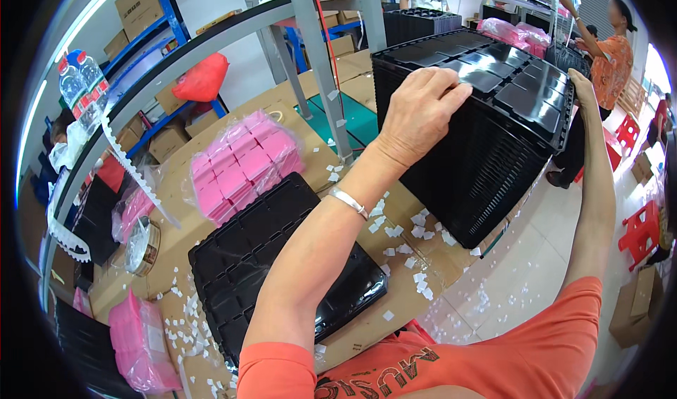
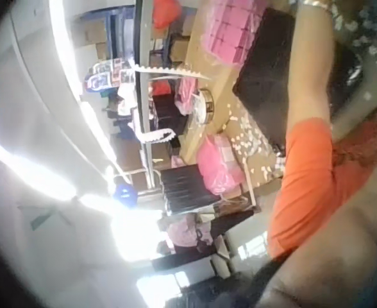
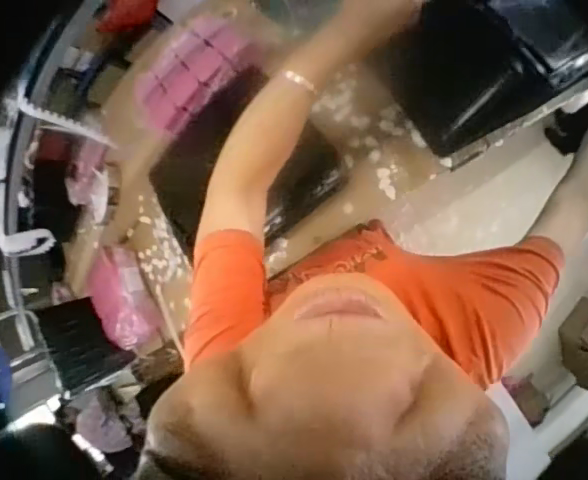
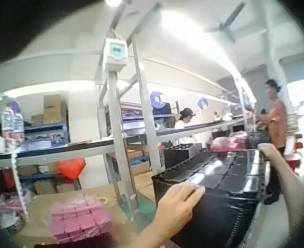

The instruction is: The person applies adhesive tabs onto the corners of a black plastic tray, places a pink foam insert into the tray, and presses it down. The person then stacks the finished tray onto a pile and repeats the process with another tray.

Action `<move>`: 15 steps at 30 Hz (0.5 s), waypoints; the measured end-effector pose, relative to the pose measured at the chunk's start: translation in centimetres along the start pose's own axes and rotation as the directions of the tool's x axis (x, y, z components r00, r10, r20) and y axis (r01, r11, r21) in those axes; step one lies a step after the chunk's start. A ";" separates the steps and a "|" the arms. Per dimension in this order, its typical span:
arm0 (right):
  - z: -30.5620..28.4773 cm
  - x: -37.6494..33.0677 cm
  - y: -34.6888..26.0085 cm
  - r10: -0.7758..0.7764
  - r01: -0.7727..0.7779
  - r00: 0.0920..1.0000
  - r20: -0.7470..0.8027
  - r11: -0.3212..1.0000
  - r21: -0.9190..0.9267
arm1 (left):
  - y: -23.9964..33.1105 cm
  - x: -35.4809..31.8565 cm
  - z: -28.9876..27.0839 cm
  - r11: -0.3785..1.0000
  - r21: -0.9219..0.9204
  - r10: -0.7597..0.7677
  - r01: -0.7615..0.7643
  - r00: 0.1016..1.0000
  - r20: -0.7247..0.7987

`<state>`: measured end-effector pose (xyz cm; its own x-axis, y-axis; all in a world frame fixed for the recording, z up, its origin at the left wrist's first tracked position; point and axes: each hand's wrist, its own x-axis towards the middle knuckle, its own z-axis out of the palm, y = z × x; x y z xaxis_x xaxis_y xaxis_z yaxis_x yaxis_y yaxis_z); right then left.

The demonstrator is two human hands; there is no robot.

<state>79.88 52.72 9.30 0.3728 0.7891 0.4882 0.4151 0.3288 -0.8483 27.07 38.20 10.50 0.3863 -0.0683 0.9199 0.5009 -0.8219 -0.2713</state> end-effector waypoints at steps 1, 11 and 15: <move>-0.1 0.6 0.1 -0.025 0.024 0.999 -0.029 0.999 -0.038 | 0.0 0.0 0.4 1.000 -0.010 -0.001 0.001 1.000 -0.006; -1.4 1.5 -0.4 0.003 0.003 0.999 0.034 0.987 -0.159 | -1.4 -1.0 1.4 0.998 -0.008 -0.063 0.063 0.995 -0.074; -3.5 2.6 -0.1 0.135 -0.109 0.986 0.095 0.965 -0.238 | 0.0 -1.2 1.5 0.996 -0.025 -0.092 0.090 0.988 -0.122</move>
<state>83.73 52.92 11.34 0.3443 0.8721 0.3477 0.5573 0.1081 -0.8232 27.76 39.14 9.03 0.2414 -0.0608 0.9685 0.5137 -0.8387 -0.1807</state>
